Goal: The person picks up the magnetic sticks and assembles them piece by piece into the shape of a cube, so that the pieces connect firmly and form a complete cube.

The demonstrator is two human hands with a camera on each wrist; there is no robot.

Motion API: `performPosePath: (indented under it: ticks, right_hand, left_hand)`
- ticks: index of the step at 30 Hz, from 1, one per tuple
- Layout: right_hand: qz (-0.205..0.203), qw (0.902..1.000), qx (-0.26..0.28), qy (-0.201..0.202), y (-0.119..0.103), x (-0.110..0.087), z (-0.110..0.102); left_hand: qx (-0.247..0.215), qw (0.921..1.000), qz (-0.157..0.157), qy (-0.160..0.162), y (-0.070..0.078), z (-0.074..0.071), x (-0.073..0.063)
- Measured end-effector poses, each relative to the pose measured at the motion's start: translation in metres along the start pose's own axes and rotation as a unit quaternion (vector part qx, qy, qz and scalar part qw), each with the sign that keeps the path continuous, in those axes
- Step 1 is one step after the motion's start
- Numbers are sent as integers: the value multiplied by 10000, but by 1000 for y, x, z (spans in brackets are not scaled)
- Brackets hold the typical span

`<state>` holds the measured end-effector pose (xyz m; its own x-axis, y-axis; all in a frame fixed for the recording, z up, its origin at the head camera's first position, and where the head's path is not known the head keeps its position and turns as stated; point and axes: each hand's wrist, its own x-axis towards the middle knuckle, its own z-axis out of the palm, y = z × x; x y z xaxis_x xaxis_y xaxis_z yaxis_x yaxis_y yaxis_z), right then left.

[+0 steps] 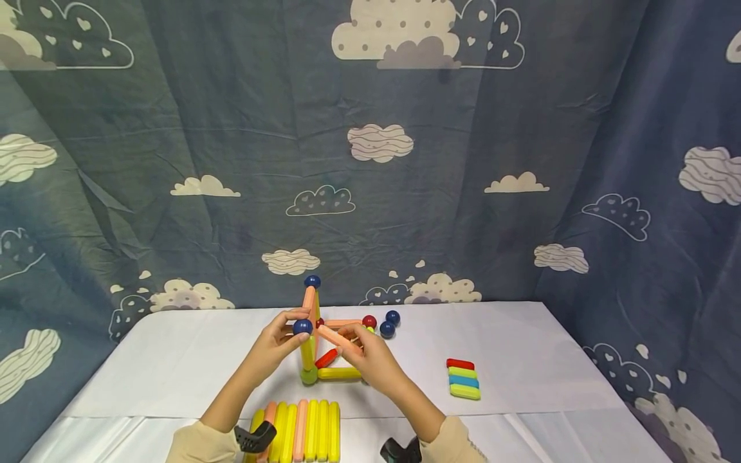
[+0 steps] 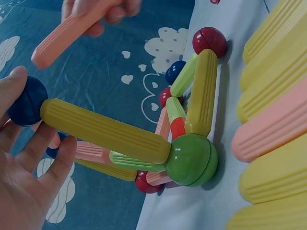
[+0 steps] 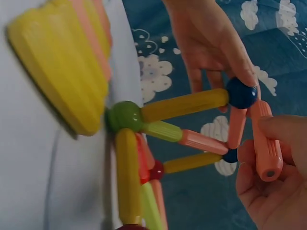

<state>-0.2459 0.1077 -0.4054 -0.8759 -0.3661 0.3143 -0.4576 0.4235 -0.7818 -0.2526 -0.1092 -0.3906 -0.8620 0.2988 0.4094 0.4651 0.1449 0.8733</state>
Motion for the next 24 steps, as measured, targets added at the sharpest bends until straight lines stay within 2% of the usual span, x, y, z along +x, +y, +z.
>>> performPosePath:
  ticks: [5, 9, 11, 16, 20, 24]
  right_hand:
    - [-324, 9990, -94, 296, -5, 10, -2]
    - [-408, 9978, 194, 475, -3, 12, 0]
    - [-337, 9966, 632, 402, -3, 13, -1]
    - [-173, 9883, 1499, 224, -17, 12, -6]
    - [-51, 9855, 1685, 210, -23, 12, -9]
    - [-77, 9829, 1834, 170, -13, 13, -10]
  left_hand:
    - [112, 9998, -122, -88, 3, 0, -1]
    - [320, 9993, -156, -125, 5, 0, -1]
    - [451, 9989, -96, -107, 3, 0, 0]
    - [871, 9960, 215, 46, -15, 3, 7]
    - [1222, 9915, 453, -28, -21, 9, 14]
    - [1322, 9894, 589, -111, -24, 15, 18]
